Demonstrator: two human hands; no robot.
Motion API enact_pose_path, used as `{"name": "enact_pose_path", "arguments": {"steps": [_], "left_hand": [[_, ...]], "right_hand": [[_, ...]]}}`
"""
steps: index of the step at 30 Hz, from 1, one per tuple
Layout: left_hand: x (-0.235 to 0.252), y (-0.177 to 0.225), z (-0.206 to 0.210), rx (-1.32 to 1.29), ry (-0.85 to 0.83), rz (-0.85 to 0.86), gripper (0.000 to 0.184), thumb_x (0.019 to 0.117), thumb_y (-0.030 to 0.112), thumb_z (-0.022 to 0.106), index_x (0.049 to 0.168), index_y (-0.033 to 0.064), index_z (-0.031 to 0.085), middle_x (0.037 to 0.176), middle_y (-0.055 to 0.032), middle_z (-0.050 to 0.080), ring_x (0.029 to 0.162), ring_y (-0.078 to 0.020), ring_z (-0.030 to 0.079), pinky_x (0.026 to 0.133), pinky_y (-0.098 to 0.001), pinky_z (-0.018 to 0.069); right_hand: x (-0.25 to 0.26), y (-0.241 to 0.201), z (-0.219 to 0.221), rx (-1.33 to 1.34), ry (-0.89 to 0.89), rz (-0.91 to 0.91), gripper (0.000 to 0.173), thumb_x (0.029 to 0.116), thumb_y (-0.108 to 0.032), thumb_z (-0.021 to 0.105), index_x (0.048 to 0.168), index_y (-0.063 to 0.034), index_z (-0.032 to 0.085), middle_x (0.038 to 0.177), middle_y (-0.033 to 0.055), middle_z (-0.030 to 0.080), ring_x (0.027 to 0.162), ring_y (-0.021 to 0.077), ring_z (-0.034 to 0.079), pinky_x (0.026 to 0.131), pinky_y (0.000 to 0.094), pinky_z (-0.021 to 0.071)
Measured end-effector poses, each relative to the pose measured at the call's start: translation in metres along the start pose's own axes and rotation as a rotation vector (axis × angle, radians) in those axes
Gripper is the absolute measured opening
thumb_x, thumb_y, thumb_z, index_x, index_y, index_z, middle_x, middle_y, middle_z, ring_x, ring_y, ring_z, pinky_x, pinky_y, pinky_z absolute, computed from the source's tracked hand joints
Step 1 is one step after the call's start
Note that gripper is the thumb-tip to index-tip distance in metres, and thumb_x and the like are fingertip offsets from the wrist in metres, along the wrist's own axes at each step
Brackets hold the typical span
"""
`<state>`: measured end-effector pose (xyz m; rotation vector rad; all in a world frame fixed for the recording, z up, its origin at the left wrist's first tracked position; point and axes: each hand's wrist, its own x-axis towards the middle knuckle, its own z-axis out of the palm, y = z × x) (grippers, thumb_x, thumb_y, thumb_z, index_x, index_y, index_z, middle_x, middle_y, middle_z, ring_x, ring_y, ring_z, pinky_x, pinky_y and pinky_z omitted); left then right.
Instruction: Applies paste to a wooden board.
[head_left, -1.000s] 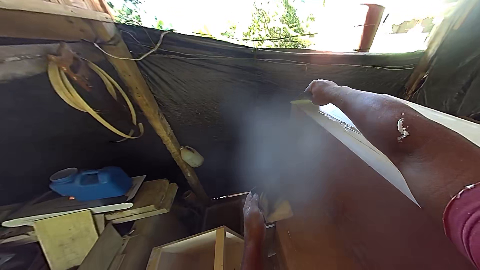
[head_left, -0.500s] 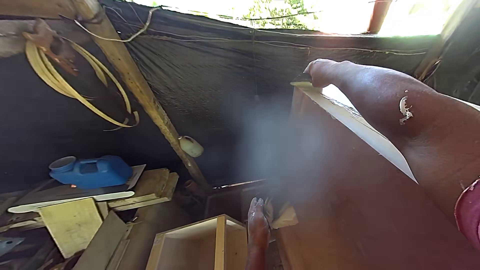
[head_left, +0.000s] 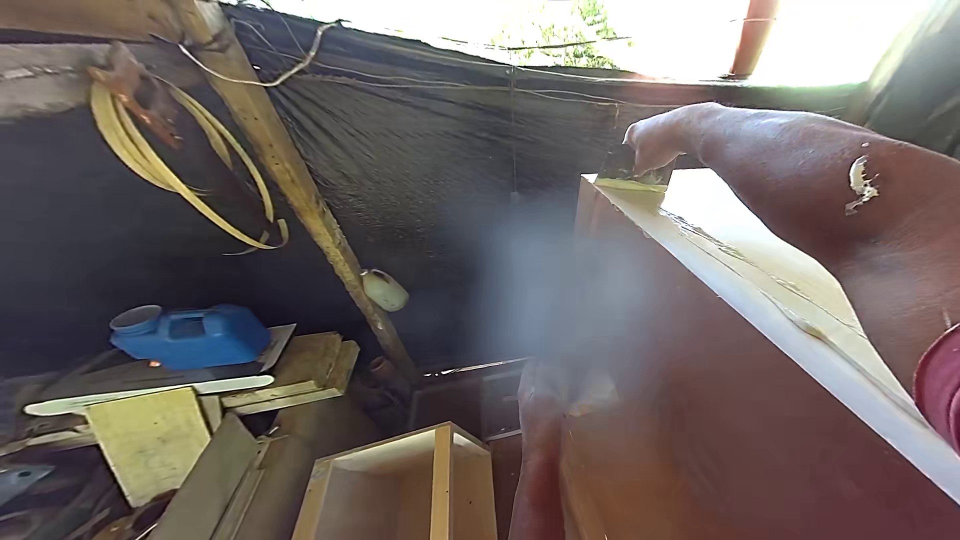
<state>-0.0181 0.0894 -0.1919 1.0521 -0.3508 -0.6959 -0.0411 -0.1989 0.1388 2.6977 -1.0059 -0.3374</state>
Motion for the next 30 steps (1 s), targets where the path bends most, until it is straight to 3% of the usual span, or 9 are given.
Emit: {"name": "enact_pose_path", "arguments": {"steps": [9,15,22,30], "left_hand": [[-0.020,0.049,0.062,0.061,0.030,-0.041,0.026,0.1114,0.018,0.039,0.120,0.0022,0.059,0.099,-0.0141,0.067,0.086,-0.0197,0.068,0.074,-0.0359,0.0582],[-0.056,0.069,0.084,0.175,-0.013,-0.042,0.025,0.1101,0.026,0.044,0.115,0.0090,0.061,0.095,-0.0077,0.066,0.084,-0.0159,0.065,0.072,-0.0352,0.0543],[-0.079,0.061,0.097,0.150,-0.047,0.015,0.029,0.1112,0.027,0.041,0.119,0.0076,0.060,0.098,-0.0083,0.066,0.086,-0.0164,0.065,0.075,-0.0378,0.0560],[-0.149,0.071,0.094,0.234,-0.092,0.029,0.026,0.1101,0.030,0.043,0.119,0.0119,0.060,0.094,-0.0040,0.067,0.078,-0.0122,0.065,0.067,-0.0331,0.0560]], "right_hand": [[-0.091,0.000,0.007,0.076,-0.043,-0.086,0.012,0.0957,-0.013,0.070,0.096,-0.0013,0.068,0.081,0.0116,0.065,0.078,0.0252,0.064,0.074,0.0506,0.0515],[-0.169,-0.005,0.016,0.107,-0.086,-0.123,0.008,0.0971,-0.011,0.068,0.098,-0.0027,0.068,0.082,0.0098,0.066,0.076,0.0222,0.065,0.072,0.0462,0.0526],[-0.246,-0.007,0.029,0.115,-0.096,-0.174,0.003,0.0953,-0.009,0.068,0.094,-0.0062,0.069,0.077,0.0063,0.065,0.070,0.0191,0.064,0.066,0.0435,0.0523],[-0.336,-0.020,0.035,0.116,-0.122,-0.201,0.002,0.0944,-0.007,0.066,0.093,-0.0087,0.068,0.074,0.0035,0.063,0.066,0.0164,0.061,0.060,0.0399,0.0496]]}}
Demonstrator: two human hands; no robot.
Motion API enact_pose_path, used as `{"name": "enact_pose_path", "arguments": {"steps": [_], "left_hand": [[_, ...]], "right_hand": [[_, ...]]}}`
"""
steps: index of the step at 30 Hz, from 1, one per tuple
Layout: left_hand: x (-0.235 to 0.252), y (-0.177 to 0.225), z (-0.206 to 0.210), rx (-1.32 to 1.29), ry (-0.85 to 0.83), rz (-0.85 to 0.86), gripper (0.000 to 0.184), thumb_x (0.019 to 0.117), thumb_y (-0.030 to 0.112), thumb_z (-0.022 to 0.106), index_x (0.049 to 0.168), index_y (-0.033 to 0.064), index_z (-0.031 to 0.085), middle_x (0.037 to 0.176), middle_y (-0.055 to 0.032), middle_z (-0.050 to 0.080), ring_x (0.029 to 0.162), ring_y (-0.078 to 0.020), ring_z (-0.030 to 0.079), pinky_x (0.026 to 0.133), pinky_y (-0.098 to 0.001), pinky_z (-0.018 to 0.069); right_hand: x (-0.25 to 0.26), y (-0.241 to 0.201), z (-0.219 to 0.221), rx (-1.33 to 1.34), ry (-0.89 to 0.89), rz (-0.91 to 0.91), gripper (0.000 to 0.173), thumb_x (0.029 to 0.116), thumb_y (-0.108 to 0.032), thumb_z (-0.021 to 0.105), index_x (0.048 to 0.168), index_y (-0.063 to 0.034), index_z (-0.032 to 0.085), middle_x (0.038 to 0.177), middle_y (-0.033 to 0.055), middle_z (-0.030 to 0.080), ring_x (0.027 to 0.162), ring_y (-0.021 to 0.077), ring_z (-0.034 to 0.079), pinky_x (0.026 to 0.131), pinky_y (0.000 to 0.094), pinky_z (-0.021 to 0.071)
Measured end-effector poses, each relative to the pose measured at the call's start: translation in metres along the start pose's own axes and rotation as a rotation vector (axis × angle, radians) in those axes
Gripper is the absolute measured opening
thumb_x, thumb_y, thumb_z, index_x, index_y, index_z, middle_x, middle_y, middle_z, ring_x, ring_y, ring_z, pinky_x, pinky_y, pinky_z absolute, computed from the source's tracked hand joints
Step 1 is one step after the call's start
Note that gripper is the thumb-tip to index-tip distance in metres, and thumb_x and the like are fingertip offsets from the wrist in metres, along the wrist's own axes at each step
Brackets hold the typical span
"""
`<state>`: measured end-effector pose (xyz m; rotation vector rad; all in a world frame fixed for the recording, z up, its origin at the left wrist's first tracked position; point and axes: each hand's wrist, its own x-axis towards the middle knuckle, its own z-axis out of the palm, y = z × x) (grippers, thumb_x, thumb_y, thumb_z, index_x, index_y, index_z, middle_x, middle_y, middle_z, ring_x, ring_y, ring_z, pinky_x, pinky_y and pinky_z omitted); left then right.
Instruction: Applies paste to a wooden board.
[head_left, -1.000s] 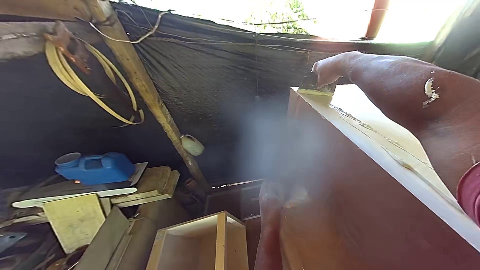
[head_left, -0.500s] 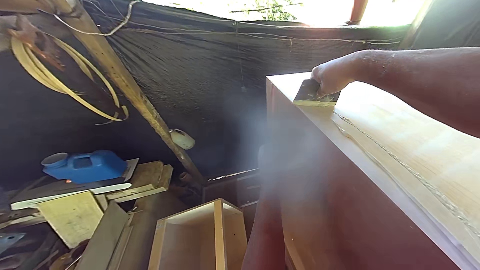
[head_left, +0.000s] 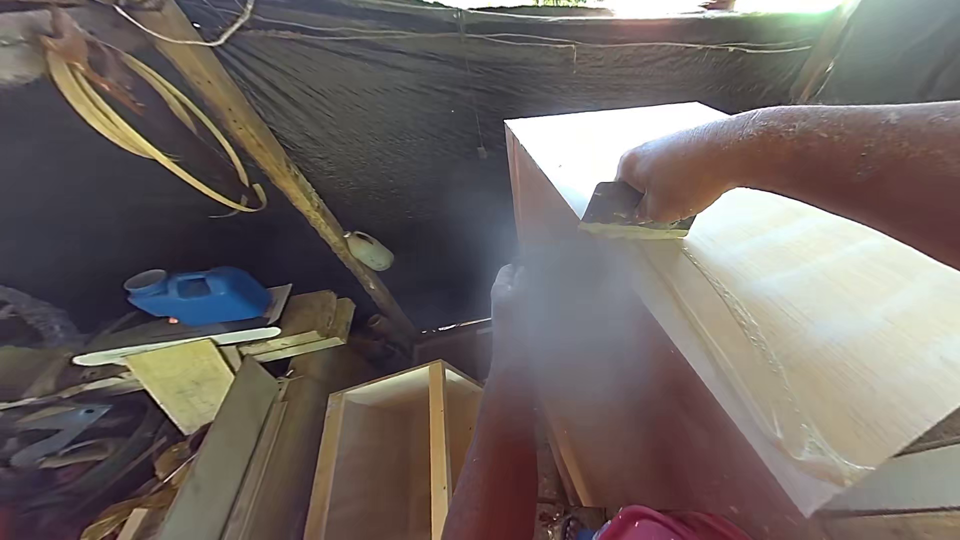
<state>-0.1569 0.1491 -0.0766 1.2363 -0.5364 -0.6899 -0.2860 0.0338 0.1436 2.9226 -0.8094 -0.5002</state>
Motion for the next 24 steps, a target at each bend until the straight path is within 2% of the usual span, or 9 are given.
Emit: {"name": "enact_pose_path", "arguments": {"steps": [5,8,11,14,24], "left_hand": [[-0.056,0.008,0.006,0.031,-0.008,0.055,0.027,0.1100,0.035,0.042,0.121,0.0162,0.059,0.092,-0.0032,0.067,0.073,-0.0119,0.065,0.062,-0.0318,0.0557],[-0.088,0.011,0.010,0.029,0.017,0.075,0.029,0.1103,0.034,0.041,0.123,0.0156,0.060,0.096,-0.0050,0.068,0.078,-0.0143,0.067,0.067,-0.0355,0.0579],[-0.121,0.013,0.015,0.058,0.064,0.085,0.029,0.1102,0.034,0.042,0.123,0.0158,0.061,0.098,-0.0043,0.069,0.082,-0.0141,0.068,0.070,-0.0363,0.0582],[-0.155,0.019,0.019,0.093,0.096,0.069,0.026,0.1099,0.032,0.043,0.118,0.0155,0.061,0.094,-0.0036,0.067,0.078,-0.0125,0.066,0.066,-0.0337,0.0560],[-0.227,0.033,0.028,0.097,0.127,0.093,0.026,0.1108,0.028,0.042,0.119,0.0124,0.061,0.093,-0.0036,0.067,0.076,-0.0108,0.065,0.064,-0.0292,0.0554]], "right_hand": [[-0.050,-0.012,0.017,0.001,0.009,-0.051,0.005,0.0928,-0.009,0.068,0.088,-0.0108,0.067,0.068,0.0021,0.060,0.060,0.0160,0.058,0.054,0.0399,0.0472],[-0.078,-0.018,0.026,-0.010,0.018,-0.103,0.012,0.0925,-0.009,0.067,0.081,-0.0116,0.065,0.064,0.0013,0.057,0.056,0.0158,0.055,0.050,0.0395,0.0449],[-0.105,-0.025,0.035,-0.017,0.026,-0.133,0.013,0.0934,-0.011,0.067,0.081,-0.0126,0.064,0.064,0.0008,0.056,0.056,0.0156,0.055,0.051,0.0396,0.0452],[-0.131,-0.031,0.042,-0.002,0.020,-0.126,0.013,0.0934,-0.011,0.067,0.081,-0.0125,0.063,0.065,0.0010,0.056,0.056,0.0156,0.055,0.050,0.0389,0.0453],[-0.197,-0.051,0.056,0.015,-0.010,-0.137,0.017,0.0909,-0.010,0.069,0.076,-0.0122,0.061,0.061,0.0008,0.053,0.053,0.0145,0.052,0.048,0.0366,0.0425]]}}
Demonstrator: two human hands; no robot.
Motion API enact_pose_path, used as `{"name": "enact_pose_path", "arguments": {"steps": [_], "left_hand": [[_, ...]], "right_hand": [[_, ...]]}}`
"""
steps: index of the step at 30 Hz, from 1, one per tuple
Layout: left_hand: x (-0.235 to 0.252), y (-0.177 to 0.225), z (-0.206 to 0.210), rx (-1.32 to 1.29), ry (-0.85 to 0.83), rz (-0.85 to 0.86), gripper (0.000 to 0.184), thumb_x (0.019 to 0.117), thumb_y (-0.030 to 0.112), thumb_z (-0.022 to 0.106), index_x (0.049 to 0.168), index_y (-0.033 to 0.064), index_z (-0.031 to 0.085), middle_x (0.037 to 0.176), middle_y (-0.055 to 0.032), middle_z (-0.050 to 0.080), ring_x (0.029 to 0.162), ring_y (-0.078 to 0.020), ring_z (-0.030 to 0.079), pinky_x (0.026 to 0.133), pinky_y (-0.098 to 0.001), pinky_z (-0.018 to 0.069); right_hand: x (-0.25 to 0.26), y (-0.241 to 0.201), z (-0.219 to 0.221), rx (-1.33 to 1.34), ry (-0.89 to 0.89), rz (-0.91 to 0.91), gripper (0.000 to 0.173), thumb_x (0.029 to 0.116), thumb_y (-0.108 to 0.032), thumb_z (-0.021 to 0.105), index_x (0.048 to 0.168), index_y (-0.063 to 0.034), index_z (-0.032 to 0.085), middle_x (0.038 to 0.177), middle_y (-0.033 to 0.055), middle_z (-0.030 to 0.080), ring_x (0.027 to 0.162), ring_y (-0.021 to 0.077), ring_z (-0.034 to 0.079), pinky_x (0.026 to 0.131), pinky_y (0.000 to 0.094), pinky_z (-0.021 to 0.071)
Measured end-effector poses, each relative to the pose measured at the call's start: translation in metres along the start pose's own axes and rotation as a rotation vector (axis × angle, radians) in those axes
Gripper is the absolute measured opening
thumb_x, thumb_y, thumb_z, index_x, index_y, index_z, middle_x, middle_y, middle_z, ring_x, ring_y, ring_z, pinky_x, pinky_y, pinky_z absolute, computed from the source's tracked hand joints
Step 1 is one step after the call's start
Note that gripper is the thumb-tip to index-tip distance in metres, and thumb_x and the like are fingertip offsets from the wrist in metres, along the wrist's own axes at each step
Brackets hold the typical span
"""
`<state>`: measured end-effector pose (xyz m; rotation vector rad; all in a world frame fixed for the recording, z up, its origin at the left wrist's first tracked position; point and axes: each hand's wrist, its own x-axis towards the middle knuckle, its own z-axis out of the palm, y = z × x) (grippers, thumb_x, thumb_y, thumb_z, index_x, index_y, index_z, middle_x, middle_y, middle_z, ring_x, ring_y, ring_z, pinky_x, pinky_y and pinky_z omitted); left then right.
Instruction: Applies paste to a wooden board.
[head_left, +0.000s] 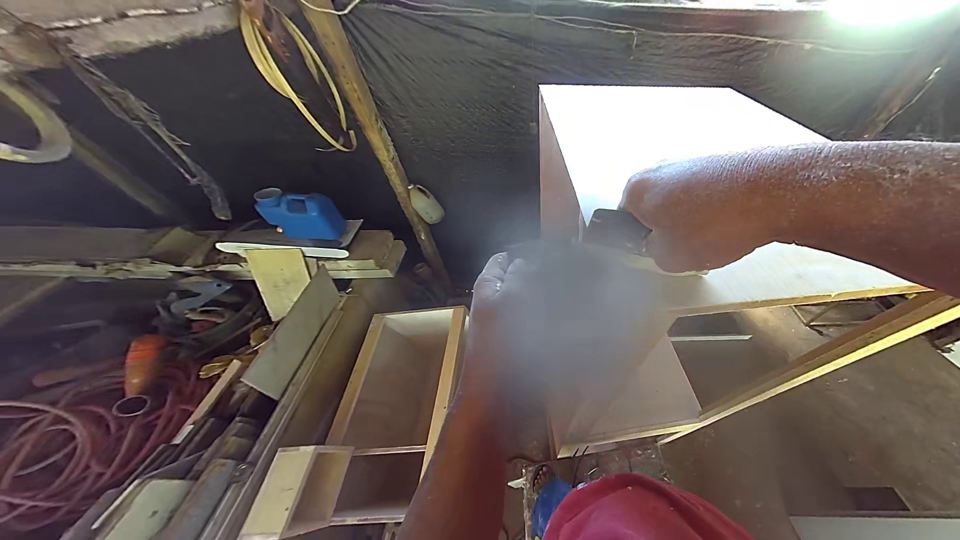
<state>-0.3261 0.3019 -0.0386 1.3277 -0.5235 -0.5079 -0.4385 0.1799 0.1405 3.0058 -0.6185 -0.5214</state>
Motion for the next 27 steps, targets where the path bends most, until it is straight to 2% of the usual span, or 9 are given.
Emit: {"name": "enact_pose_path", "arguments": {"steps": [2,7,12,15,20,25,27], "left_hand": [[-0.011,0.000,-0.002,-0.002,0.008,0.006,0.026,0.1106,0.026,0.043,0.120,0.0123,0.062,0.093,-0.0033,0.067,0.075,-0.0104,0.065,0.063,-0.0278,0.0545],[-0.036,0.000,-0.003,0.007,0.045,-0.015,0.024,0.1105,0.026,0.043,0.114,0.0122,0.062,0.087,-0.0034,0.064,0.071,-0.0109,0.062,0.059,-0.0279,0.0521],[-0.063,-0.006,-0.002,0.021,0.085,0.002,0.026,0.1106,0.025,0.043,0.119,0.0107,0.063,0.096,-0.0053,0.068,0.083,-0.0138,0.067,0.071,-0.0344,0.0572],[-0.074,-0.015,-0.002,0.045,0.119,0.025,0.027,0.1109,0.025,0.042,0.121,0.0096,0.061,0.097,-0.0065,0.067,0.084,-0.0145,0.067,0.073,-0.0362,0.0575],[-0.094,-0.027,0.008,-0.029,0.177,0.038,0.027,0.1108,0.025,0.041,0.121,0.0083,0.060,0.098,-0.0069,0.067,0.086,-0.0148,0.067,0.074,-0.0364,0.0576],[-0.117,-0.037,0.008,-0.188,0.212,-0.016,0.031,0.1106,0.024,0.042,0.132,0.0098,0.059,0.106,-0.0086,0.068,0.093,-0.0168,0.068,0.078,-0.0380,0.0584],[-0.128,-0.035,0.002,-0.290,0.225,-0.065,0.033,0.1106,0.023,0.042,0.137,0.0116,0.058,0.111,-0.0086,0.069,0.097,-0.0174,0.068,0.081,-0.0381,0.0585]], "right_hand": [[-0.010,-0.006,0.001,-0.003,-0.010,-0.002,0.018,0.0904,-0.010,0.069,0.075,-0.0124,0.061,0.060,0.0005,0.053,0.052,0.0143,0.052,0.047,0.0364,0.0419],[-0.030,-0.019,0.007,-0.025,-0.022,-0.019,0.018,0.0917,-0.012,0.069,0.075,-0.0128,0.060,0.060,0.0004,0.052,0.051,0.0145,0.050,0.046,0.0362,0.0405],[-0.044,-0.027,0.013,-0.044,0.007,0.001,0.019,0.0909,-0.011,0.069,0.074,-0.0132,0.060,0.061,0.0008,0.052,0.053,0.0151,0.051,0.047,0.0373,0.0410],[-0.049,-0.030,0.015,-0.054,0.030,0.000,0.017,0.0935,-0.012,0.068,0.078,-0.0126,0.062,0.063,0.0015,0.054,0.054,0.0167,0.053,0.049,0.0389,0.0430],[-0.056,-0.036,0.019,0.005,0.043,-0.017,0.019,0.0957,-0.015,0.068,0.078,-0.0134,0.063,0.059,0.0012,0.056,0.049,0.0148,0.053,0.045,0.0367,0.0443],[-0.069,-0.050,0.036,0.032,0.093,-0.108,0.016,0.0952,-0.013,0.068,0.080,-0.0150,0.063,0.061,-0.0010,0.057,0.051,0.0126,0.054,0.046,0.0341,0.0446],[-0.075,-0.050,0.053,0.080,0.191,-0.184,0.010,0.0964,-0.015,0.066,0.086,-0.0176,0.066,0.064,-0.0028,0.058,0.053,0.0119,0.056,0.047,0.0352,0.0464]]}}
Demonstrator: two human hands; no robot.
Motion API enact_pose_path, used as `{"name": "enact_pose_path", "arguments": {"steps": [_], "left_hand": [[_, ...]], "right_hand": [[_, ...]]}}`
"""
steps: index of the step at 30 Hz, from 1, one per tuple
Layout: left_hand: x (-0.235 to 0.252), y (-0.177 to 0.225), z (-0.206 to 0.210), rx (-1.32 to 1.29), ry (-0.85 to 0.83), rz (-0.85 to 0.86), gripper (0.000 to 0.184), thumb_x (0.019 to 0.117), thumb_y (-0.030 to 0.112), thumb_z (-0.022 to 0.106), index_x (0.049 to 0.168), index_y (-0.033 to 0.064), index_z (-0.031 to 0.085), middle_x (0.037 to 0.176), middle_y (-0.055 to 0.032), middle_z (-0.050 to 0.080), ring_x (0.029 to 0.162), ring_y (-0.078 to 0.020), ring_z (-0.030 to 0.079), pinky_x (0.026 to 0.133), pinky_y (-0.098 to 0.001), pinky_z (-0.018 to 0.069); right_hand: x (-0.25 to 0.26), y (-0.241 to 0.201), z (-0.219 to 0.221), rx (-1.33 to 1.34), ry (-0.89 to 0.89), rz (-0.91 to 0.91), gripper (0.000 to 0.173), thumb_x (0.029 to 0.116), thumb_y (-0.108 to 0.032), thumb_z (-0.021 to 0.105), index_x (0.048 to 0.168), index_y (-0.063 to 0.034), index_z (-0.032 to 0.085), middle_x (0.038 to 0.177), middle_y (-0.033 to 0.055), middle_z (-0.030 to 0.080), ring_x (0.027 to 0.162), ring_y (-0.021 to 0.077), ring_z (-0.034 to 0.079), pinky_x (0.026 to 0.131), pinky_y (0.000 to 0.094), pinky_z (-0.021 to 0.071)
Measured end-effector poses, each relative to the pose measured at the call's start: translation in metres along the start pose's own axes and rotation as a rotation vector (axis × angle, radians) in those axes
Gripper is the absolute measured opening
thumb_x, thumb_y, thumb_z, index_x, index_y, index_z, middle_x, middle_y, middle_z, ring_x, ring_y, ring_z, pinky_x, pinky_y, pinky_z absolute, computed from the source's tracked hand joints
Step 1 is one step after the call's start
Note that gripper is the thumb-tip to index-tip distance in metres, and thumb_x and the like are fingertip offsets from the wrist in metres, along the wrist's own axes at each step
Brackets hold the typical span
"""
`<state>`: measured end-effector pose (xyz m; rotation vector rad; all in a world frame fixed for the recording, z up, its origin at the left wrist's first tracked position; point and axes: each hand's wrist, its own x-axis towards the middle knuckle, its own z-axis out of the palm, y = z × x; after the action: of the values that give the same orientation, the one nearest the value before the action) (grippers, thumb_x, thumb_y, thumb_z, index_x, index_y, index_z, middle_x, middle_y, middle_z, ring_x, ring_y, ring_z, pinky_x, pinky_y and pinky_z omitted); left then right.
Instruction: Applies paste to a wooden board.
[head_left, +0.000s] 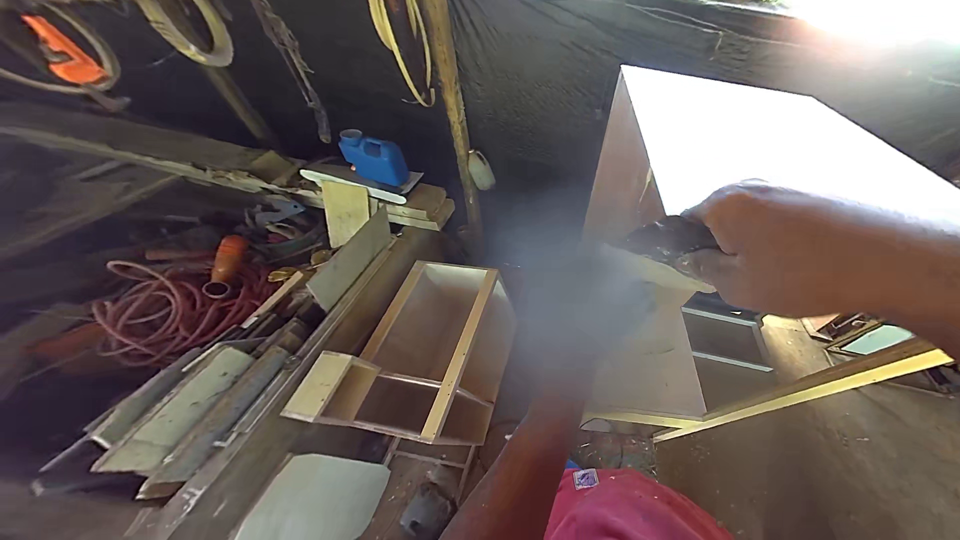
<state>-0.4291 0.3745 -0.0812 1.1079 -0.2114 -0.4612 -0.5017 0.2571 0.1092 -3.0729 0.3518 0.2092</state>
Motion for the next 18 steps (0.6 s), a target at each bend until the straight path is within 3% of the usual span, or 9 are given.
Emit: {"name": "enact_pose_path", "arguments": {"steps": [1,3,4,6,8,11,15,18], "left_hand": [[-0.005,0.000,-0.005,-0.039,0.025,-0.028,0.031,0.1107,0.023,0.042,0.134,0.0120,0.059,0.107,-0.0081,0.069,0.093,-0.0173,0.069,0.079,-0.0374,0.0589],[-0.011,-0.003,-0.015,-0.108,0.079,-0.075,0.028,0.1107,0.022,0.041,0.128,0.0112,0.060,0.099,-0.0081,0.068,0.087,-0.0177,0.068,0.075,-0.0372,0.0593],[-0.015,-0.004,-0.020,-0.133,0.115,-0.096,0.028,0.1106,0.021,0.041,0.127,0.0101,0.060,0.099,-0.0087,0.068,0.087,-0.0179,0.069,0.074,-0.0371,0.0594],[-0.022,-0.005,-0.029,-0.154,0.193,-0.130,0.030,0.1102,0.018,0.042,0.133,0.0079,0.057,0.102,-0.0088,0.068,0.088,-0.0168,0.069,0.074,-0.0352,0.0599],[-0.028,-0.007,-0.037,-0.181,0.257,-0.158,0.029,0.1105,0.017,0.041,0.132,0.0052,0.055,0.101,-0.0090,0.068,0.087,-0.0159,0.069,0.074,-0.0338,0.0602],[-0.037,-0.012,-0.047,-0.270,0.302,-0.174,0.028,0.1110,0.016,0.038,0.129,0.0024,0.054,0.099,-0.0097,0.068,0.087,-0.0165,0.070,0.075,-0.0343,0.0609],[-0.040,-0.025,-0.053,-0.404,0.352,-0.140,0.030,0.1113,0.017,0.036,0.132,0.0017,0.053,0.098,-0.0100,0.068,0.083,-0.0164,0.069,0.072,-0.0339,0.0605],[-0.039,-0.036,-0.053,-0.449,0.379,-0.124,0.036,0.1112,0.018,0.037,0.140,0.0002,0.049,0.111,-0.0135,0.067,0.095,-0.0194,0.070,0.080,-0.0381,0.0602]], "right_hand": [[-0.006,0.002,0.013,0.043,0.096,-0.064,0.007,0.0948,-0.013,0.065,0.092,-0.0183,0.069,0.065,-0.0033,0.059,0.053,0.0123,0.056,0.046,0.0365,0.0457],[-0.013,0.008,0.048,0.112,0.322,-0.209,0.026,0.0907,-0.015,0.058,0.108,-0.0226,0.075,0.069,-0.0090,0.061,0.054,0.0067,0.054,0.046,0.0335,0.0455],[-0.013,0.012,0.066,0.146,0.415,-0.285,0.034,0.0919,-0.017,0.053,0.118,-0.0234,0.074,0.080,-0.0108,0.066,0.063,0.0032,0.058,0.054,0.0311,0.0508],[-0.009,0.020,0.103,0.291,0.508,-0.439,0.038,0.0981,-0.016,0.048,0.129,-0.0177,0.070,0.114,-0.0060,0.072,0.099,0.0047,0.068,0.085,0.0305,0.0599],[0.001,0.028,0.143,0.519,0.543,-0.602,0.035,0.1017,-0.013,0.048,0.130,-0.0109,0.069,0.132,0.0026,0.069,0.123,0.0156,0.064,0.104,0.0372,0.0562],[0.014,0.034,0.195,0.696,0.601,-0.765,0.029,0.1053,-0.018,0.052,0.128,-0.0125,0.068,0.135,0.0083,0.067,0.132,0.0255,0.059,0.110,0.0442,0.0515],[0.027,0.035,0.230,0.700,0.656,-0.872,0.029,0.1056,-0.018,0.054,0.133,-0.0170,0.062,0.139,0.0061,0.064,0.137,0.0264,0.054,0.117,0.0487,0.0448],[0.031,0.036,0.241,0.647,0.659,-0.908,0.033,0.1052,-0.016,0.051,0.138,-0.0189,0.057,0.146,0.0027,0.059,0.144,0.0261,0.047,0.121,0.0477,0.0390]]}}
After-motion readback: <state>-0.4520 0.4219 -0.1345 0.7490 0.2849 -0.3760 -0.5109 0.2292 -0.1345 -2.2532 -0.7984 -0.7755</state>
